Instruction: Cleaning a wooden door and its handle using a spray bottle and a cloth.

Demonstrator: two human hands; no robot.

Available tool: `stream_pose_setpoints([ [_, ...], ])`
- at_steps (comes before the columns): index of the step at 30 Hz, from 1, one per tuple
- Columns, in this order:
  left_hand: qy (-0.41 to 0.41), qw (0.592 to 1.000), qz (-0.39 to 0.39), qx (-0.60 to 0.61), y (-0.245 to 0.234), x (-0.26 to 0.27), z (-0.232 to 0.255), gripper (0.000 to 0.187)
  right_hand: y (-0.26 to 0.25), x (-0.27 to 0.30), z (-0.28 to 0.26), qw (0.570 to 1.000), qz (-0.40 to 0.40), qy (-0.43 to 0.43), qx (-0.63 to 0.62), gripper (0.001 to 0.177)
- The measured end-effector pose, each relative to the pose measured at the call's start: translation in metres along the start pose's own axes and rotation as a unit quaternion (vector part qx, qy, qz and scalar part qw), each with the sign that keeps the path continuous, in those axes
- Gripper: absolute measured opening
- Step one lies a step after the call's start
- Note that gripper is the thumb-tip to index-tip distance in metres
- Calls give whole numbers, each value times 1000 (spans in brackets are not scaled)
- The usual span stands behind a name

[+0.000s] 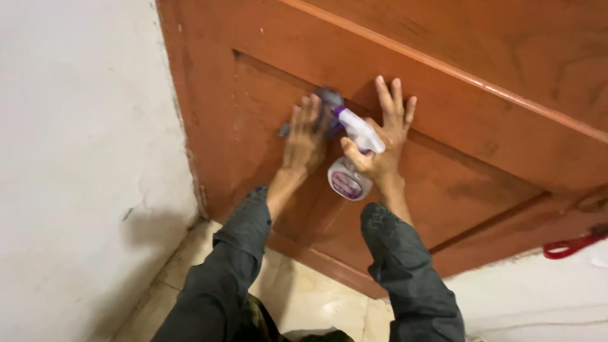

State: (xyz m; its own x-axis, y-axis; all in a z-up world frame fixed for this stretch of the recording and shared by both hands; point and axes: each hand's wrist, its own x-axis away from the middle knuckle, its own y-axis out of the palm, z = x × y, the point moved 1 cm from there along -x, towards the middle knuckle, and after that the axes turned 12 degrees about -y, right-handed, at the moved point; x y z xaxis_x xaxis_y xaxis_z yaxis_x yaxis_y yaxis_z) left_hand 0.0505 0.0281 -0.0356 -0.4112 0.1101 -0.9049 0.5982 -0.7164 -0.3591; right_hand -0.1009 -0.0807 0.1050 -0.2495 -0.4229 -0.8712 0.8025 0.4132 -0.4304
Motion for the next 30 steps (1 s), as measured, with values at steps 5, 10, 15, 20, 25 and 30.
stream_pose_setpoints([
  [5,-153,980,84,94,-33,-21,6,72,4,2,-4,1000,-6,7,6,46],
  [10,-90,987,106,86,-32,-12,3,71,8,1,-3,1000,-6,3,25,44],
  [15,-171,980,92,53,-61,-28,-15,69,18,-2,-12,998,-30,7,51,36],
  [20,-226,963,146,-18,-71,-46,-40,63,45,-12,-15,999,-16,0,43,32],
  [25,-278,948,150,-21,-80,-57,-63,66,60,-19,-21,999,-6,8,48,31],
  [30,-269,940,191,-81,-75,-48,-80,67,72,-24,-22,1000,-21,-7,11,30],
])
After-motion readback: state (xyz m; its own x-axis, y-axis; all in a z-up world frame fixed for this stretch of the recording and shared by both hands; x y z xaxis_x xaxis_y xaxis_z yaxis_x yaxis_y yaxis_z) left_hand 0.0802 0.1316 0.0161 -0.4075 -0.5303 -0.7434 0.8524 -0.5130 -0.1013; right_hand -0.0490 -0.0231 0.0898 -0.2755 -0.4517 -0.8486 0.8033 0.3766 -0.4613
